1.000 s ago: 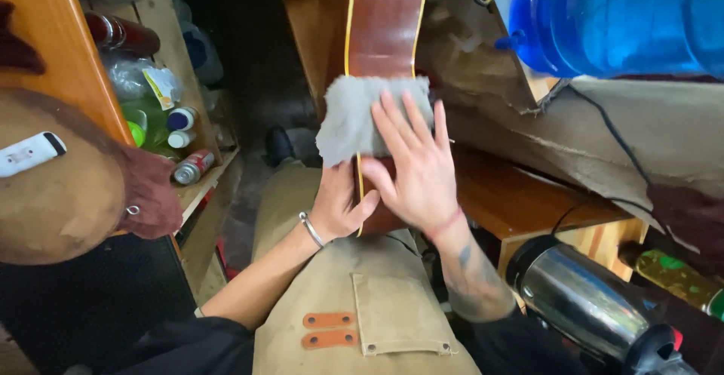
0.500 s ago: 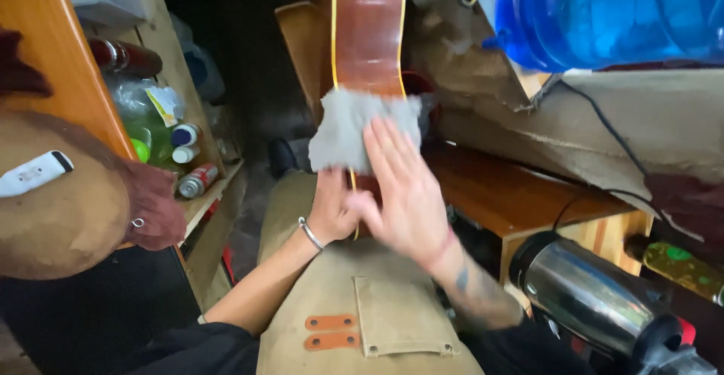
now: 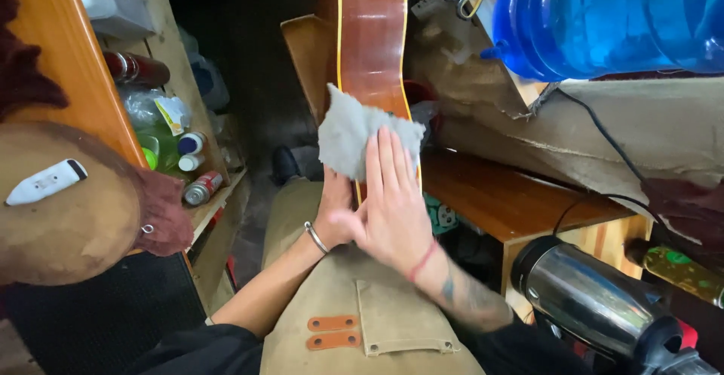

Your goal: The person wipes the neck, body, and back of an acoustic guitar with a cloth, rotating the instrument to access different surfaces. The person also briefly uses a small tool to scrape a spot on the guitar's body before continuing to wipe the surface.

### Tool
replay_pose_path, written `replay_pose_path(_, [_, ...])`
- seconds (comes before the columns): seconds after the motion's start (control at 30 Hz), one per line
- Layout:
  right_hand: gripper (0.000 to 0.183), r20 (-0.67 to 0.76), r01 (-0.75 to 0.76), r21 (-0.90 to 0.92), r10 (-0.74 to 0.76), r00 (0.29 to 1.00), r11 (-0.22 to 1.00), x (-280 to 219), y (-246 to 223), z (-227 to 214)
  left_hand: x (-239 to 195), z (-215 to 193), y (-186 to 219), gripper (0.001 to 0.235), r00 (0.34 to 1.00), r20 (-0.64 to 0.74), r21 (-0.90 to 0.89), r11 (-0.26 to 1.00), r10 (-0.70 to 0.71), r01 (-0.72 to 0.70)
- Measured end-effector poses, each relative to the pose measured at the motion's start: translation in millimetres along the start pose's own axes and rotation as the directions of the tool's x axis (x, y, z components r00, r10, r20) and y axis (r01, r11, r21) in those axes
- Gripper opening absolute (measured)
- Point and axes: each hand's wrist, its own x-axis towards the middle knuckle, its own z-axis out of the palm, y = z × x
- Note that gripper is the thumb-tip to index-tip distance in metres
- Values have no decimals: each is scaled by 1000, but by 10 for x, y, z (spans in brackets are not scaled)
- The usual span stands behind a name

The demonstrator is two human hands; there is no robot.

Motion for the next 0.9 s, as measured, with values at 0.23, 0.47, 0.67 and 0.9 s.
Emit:
replay_pose_path(0.23, [123, -47, -8, 2, 8, 999, 1000, 102, 4, 60, 249, -95, 258, 110, 991, -24, -80, 988, -134, 131])
replay_pose_path(0.47, [126, -84, 0, -39, -3, 997, 999, 439, 214, 251, 328, -191, 353, 118, 996, 9, -136, 987, -90, 91])
replay_pose_path(0.67, [110, -5, 37, 85, -37, 999, 996, -62, -17, -47, 349, -298, 507, 109, 974, -6, -239, 946, -228, 220])
replay_pose_path(0.9, [76, -21, 90, 30, -90, 996, 995, -736, 361, 96, 641, -588, 1023, 92, 967, -32, -287, 929, -252, 232])
